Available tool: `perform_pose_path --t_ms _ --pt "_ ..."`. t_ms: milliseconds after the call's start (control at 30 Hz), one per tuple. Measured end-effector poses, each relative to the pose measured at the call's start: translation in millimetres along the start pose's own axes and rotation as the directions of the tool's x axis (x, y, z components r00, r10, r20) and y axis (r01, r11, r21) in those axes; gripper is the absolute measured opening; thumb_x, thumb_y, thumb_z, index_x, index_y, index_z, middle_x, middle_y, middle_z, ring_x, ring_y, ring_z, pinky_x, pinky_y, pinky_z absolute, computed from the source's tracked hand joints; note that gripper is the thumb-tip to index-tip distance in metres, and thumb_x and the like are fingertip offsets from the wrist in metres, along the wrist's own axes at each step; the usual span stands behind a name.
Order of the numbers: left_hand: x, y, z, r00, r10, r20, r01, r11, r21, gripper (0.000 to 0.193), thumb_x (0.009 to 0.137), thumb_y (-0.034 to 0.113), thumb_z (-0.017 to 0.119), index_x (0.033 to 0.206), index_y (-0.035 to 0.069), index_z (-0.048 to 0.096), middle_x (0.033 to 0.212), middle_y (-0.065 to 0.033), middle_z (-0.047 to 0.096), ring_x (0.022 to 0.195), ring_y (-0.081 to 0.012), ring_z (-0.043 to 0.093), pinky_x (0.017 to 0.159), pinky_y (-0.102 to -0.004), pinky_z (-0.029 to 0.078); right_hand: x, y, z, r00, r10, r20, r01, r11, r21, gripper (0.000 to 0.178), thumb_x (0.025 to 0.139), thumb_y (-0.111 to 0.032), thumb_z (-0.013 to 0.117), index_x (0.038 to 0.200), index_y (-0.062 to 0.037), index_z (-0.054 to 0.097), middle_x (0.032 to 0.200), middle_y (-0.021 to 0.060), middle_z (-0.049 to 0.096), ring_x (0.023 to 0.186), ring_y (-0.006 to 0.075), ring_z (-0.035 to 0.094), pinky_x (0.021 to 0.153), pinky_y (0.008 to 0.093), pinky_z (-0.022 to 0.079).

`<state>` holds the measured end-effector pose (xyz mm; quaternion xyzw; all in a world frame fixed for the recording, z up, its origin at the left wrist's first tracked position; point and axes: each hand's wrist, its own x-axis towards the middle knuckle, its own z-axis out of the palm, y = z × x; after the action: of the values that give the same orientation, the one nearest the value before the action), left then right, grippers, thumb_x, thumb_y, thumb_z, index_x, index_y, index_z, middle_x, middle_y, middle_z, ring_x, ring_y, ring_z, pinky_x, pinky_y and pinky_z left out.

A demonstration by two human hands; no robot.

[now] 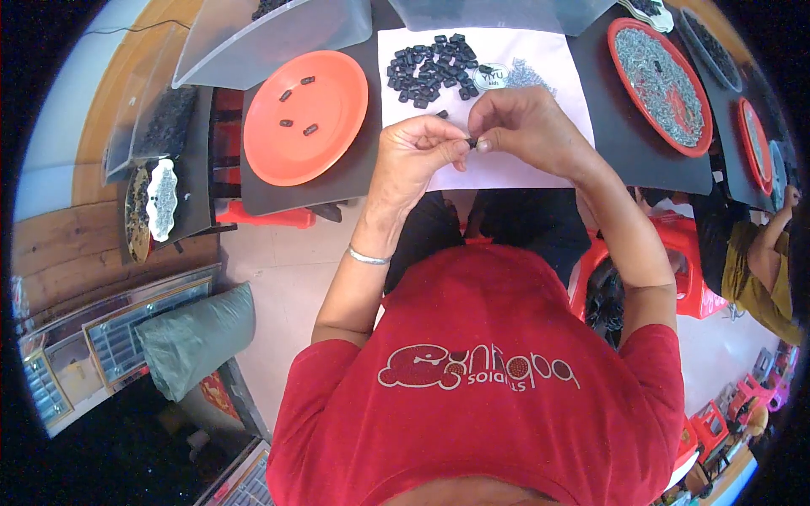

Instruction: The person assembles small black craft components by hand, inserting silver beads into them.

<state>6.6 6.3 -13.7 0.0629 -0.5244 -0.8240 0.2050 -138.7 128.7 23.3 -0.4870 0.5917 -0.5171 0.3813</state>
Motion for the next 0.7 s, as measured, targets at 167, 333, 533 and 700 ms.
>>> perform_pose_path --t_ms 167,333,533,700 --pt "-1 0 1 1.0 -0.008 -0.005 0.009 0.993 0.122 0.009 0.074 -0.008 0.065 0.083 -0.005 0.062 0.075 -0.0112 0.063 0.062 -0.0155 0.061 0.058 -0.0253 0.052 -4 1 6 0.996 0.084 -0.035 -0.084 0.996 0.005 0.011 0.07 0.0 0.066 0.081 0.0007 0.063 0.072 0.0023 0.062 0.068 0.0077 0.056 0.063 0.0234 0.046" --pt "-1 0 0 1.0 0.023 0.01 -0.023 0.998 0.057 0.009 0.076 -0.008 0.063 0.083 -0.004 0.061 0.076 -0.0106 0.063 0.064 -0.015 0.061 0.058 -0.025 0.052 -4 1 10 0.994 0.077 -0.074 -0.076 0.997 0.014 0.012 0.072 -0.003 0.066 0.083 0.0007 0.063 0.073 0.0029 0.063 0.069 0.0082 0.056 0.064 0.0235 0.046" --pt "-17 13 0 0.985 0.073 -0.154 -0.053 0.99 0.132 0.014 0.078 -0.006 0.061 0.091 -0.002 0.059 0.079 -0.0088 0.063 0.066 -0.0135 0.061 0.061 -0.0254 0.052 -14 -8 18 0.985 0.065 -0.159 -0.062 0.998 0.023 0.015 0.075 -0.001 0.064 0.089 0.0032 0.062 0.08 0.0053 0.063 0.075 0.01 0.058 0.069 0.0235 0.048" --pt "-23 65 -20 0.778 0.512 -0.363 -0.194 0.746 0.637 0.019 0.077 -0.006 0.063 0.095 0.0 0.06 0.088 -0.0064 0.062 0.077 -0.0116 0.059 0.072 -0.0251 0.051 -39 -8 7 0.967 -0.05 -0.248 0.014 0.989 -0.147 0.012 0.076 -0.003 0.065 0.087 0.0029 0.063 0.079 0.0053 0.063 0.073 0.0104 0.059 0.068 0.0233 0.049"
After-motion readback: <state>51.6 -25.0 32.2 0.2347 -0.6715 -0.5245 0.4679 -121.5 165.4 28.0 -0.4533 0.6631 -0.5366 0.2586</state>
